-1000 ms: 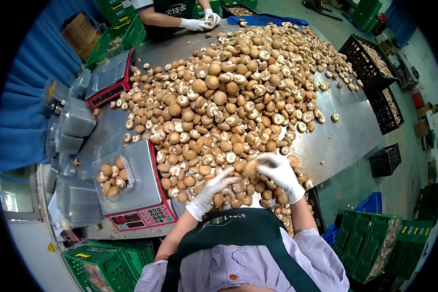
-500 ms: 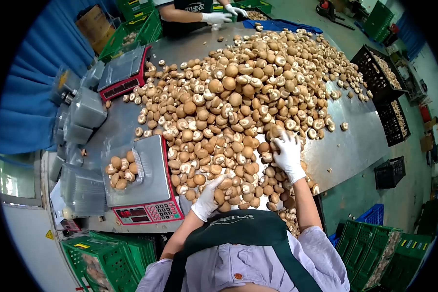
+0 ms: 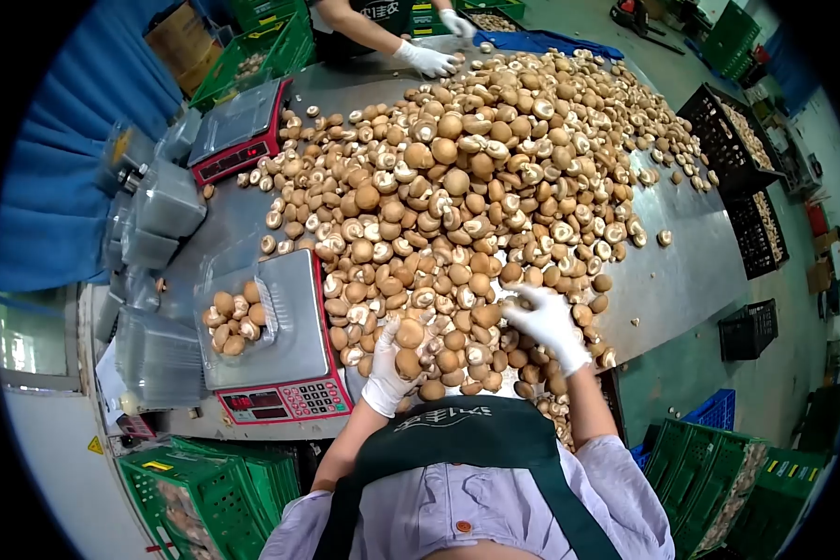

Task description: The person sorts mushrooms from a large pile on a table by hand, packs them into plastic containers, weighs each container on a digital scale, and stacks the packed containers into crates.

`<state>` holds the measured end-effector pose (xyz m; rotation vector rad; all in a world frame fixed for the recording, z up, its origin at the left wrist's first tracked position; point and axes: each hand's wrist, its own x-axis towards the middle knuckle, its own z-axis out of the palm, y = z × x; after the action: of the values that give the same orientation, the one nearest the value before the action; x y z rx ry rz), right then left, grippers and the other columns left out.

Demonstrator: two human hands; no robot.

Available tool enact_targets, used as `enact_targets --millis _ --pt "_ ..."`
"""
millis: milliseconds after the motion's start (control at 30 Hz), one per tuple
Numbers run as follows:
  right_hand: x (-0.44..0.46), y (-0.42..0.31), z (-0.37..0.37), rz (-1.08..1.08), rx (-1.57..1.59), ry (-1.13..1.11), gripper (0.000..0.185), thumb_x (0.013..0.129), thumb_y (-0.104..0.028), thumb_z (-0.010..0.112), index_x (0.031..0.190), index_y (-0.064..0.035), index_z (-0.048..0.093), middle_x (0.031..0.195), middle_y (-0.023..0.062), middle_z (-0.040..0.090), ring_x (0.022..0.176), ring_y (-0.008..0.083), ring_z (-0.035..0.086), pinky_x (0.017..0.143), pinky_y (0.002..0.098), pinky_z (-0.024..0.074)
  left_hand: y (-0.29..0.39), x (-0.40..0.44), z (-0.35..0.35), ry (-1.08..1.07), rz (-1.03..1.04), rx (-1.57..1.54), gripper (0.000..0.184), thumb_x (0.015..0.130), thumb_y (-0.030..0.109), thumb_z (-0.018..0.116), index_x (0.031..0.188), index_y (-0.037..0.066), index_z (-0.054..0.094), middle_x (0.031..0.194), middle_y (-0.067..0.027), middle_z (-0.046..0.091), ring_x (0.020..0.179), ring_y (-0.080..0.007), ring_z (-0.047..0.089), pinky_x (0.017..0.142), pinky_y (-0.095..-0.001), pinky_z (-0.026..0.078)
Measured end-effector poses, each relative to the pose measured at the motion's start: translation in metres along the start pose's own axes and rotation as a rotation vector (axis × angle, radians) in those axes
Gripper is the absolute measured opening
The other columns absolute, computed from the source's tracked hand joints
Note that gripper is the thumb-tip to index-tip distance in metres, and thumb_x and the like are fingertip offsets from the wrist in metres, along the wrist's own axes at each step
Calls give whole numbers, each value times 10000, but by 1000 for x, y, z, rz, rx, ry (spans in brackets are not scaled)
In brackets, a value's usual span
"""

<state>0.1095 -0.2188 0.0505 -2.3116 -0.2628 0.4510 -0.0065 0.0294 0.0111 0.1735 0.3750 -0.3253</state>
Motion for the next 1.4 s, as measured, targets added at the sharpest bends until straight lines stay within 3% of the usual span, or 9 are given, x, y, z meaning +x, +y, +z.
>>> enact_targets --millis 133,267,467,667,933,1067,1133,1200,1400 --pt "5 14 61 -210 26 23 422 819 -351 616 1152 -93 639 1013 164 671 922 260 635 829 364 495 -5 4 -3 83 30 33 616 926 478 452 1348 31 412 1321 -152 500 1163 -268 530 842 -339 528" --pt "5 24 33 125 594 -77 332 897 -225 563 1167 -45 633 987 41 676 873 109 601 766 254 471 -8 -1 3 20 -26 -92 632 917 491 467 1369 58 377 1419 -171 393 1253 -334 439 832 -363 536" --pt "-32 -29 22 -191 468 -305 426 842 -310 667 1223 -128 609 1108 85 662 951 167 625 859 272 481 -20 8 -14 -145 -95 -254 614 906 467 490 1372 84 378 1396 -179 414 1218 -335 478 899 -496 497" --pt "2 -19 75 -116 -424 -16 501 764 -455 670 1120 -103 637 875 213 642 825 332 640 722 425 521 -13 0 -16 141 58 -21 525 902 491 474 1236 86 496 1188 -111 565 1046 -270 577 845 -436 521" --pt "14 -10 55 27 35 -21 557 634 -434 767 1000 -28 660 802 124 690 755 242 673 717 326 533 -12 -6 -5 -14 121 106 657 919 529 392 1387 68 362 1378 -153 436 1277 -294 423 1087 -400 333" --pt "2 -9 36 76 652 33 307 755 -207 751 964 0 664 768 28 654 677 71 584 630 215 482 -13 -4 6 -34 -37 175 731 905 537 406 1459 87 252 1456 -186 333 1296 -291 404 1100 -384 304" --pt "-11 -20 30 -140 404 19 212 789 -189 735 942 -50 686 762 19 651 703 82 585 664 227 486 -19 -1 15 -221 -96 86 686 916 440 461 1470 105 233 1420 -219 354 1222 -320 475 904 -413 507" --pt "-21 -26 24 -183 385 -201 152 820 -151 710 915 -33 693 841 14 670 760 67 599 694 219 483 -18 3 0 -309 -169 34 710 901 427 483 1477 107 219 1442 -201 330 1215 -334 476 901 -418 498" --pt "-8 -7 34 15 234 23 239 817 -182 671 1016 -50 682 930 88 687 823 151 651 745 261 508 -11 3 -14 -252 -95 -14 617 937 367 415 1454 63 267 1398 -156 412 1225 -304 468 1015 -429 407"
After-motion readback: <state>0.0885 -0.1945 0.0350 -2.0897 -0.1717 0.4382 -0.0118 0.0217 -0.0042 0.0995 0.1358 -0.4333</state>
